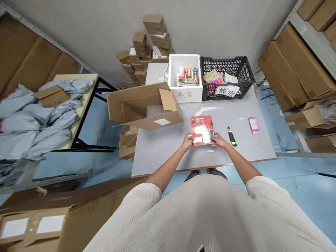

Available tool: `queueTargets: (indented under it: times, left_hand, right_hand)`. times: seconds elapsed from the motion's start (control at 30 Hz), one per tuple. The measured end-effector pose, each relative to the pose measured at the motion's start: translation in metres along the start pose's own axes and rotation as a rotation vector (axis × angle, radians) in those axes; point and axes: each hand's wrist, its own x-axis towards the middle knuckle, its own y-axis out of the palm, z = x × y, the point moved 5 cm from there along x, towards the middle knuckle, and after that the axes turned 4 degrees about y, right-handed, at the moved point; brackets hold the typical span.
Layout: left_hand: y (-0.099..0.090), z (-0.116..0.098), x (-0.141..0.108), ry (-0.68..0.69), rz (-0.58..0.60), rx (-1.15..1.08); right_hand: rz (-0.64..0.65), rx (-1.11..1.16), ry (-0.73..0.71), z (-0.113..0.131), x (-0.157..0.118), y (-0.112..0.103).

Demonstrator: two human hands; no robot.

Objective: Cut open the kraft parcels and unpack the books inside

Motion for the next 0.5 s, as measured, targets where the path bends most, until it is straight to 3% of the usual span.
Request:
queueTargets:
  times: [0.13,0.3,0.5]
  left_hand:
    - [0.013,-0.043,0.005,0.032,0.036,-0.094]
    - [0.023,-0.103,0.011,0.192,0.045,-0.150]
    - [0.030,-0.124,0.006,0.171,0.126,-0.054]
  right_hand:
    - [0.044,0.053,-0.112,0.035,-0.008,-0.003]
    - [0.021,0.112,-0.310,0.089,-0.005,-0.005]
    - [0.047,0.097,-0.477,0.143,-0.001,-0.006]
